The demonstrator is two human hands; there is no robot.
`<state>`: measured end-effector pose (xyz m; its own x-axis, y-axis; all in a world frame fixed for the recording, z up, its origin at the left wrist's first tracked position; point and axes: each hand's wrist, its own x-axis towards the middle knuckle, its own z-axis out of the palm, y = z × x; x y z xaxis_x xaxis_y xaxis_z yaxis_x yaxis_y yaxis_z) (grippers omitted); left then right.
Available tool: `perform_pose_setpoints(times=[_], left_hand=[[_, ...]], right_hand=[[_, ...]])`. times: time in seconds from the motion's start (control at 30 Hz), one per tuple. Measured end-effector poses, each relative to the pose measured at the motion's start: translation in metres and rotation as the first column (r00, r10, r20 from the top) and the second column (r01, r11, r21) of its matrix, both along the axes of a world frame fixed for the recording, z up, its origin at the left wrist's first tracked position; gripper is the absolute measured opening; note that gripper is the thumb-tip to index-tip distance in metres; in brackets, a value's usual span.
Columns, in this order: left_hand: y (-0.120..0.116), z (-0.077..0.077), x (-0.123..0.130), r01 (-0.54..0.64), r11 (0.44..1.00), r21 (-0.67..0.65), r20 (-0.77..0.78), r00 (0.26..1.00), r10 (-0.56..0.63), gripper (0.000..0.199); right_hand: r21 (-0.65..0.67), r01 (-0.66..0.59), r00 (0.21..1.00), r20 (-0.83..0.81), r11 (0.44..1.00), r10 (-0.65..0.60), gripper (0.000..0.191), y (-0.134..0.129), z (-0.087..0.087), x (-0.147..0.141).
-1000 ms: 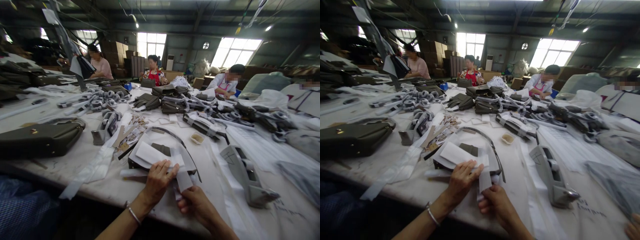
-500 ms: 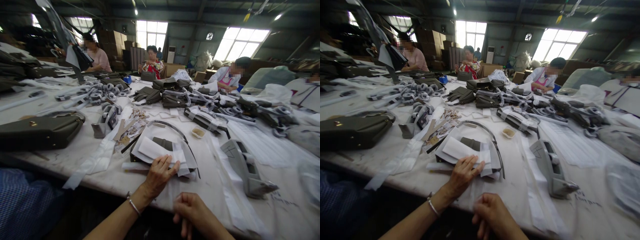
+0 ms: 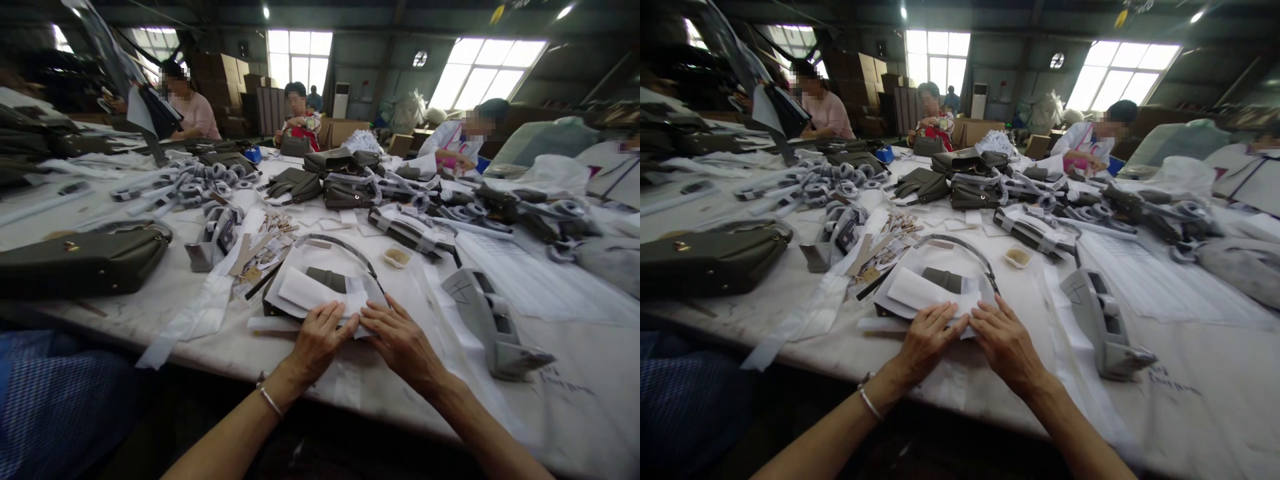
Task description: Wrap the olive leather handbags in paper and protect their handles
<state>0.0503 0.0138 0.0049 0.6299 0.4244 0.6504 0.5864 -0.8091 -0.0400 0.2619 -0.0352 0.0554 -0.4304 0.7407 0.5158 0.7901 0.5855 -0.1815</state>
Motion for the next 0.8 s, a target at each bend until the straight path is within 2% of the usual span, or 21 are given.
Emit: perform_pose_setpoints(times=[0.2, 0.37, 0.5, 0.6, 0.7, 0.8], left_hand=[[-0.003, 0.007, -0.001, 0.049, 0.993, -0.103, 0.048, 0.998, -0.044, 0.044], [-0.007, 0.023, -0.004, 0.157, 0.949, -0.274, 0.110, 0.985, -0.131, 0.056], [-0.008, 0.033, -0.008, 0.219, 0.891, -0.398, 0.173, 0.972, -0.162, 0.044], [-0.007, 0.034, -0.005, 0.207, 0.870, -0.448, 0.203, 0.971, -0.126, 0.029], [-0.006, 0.029, 0.001, 0.173, 0.875, -0.453, 0.232, 0.970, -0.071, 0.023], [-0.006, 0.027, 0.006, 0.157, 0.883, -0.443, 0.266, 0.963, -0.038, 0.018]], right_hand=[[0.054, 0.019, 0.996, -0.091, 0.998, -0.014, 0.030, -0.004, -0.009, -0.011], [0.145, 0.061, 0.991, -0.130, 0.988, -0.043, 0.035, -0.010, -0.020, -0.021], [0.111, 0.045, 0.994, -0.108, 0.993, -0.033, 0.035, -0.014, -0.023, -0.021], [0.023, 0.042, 0.989, -0.145, 0.999, -0.038, 0.031, -0.013, -0.017, -0.017], [-0.104, 0.047, 0.958, -0.278, 0.993, -0.075, 0.026, -0.015, -0.003, -0.014], [-0.067, 0.071, 0.924, -0.372, 0.995, -0.091, 0.021, -0.027, 0.009, -0.016]])
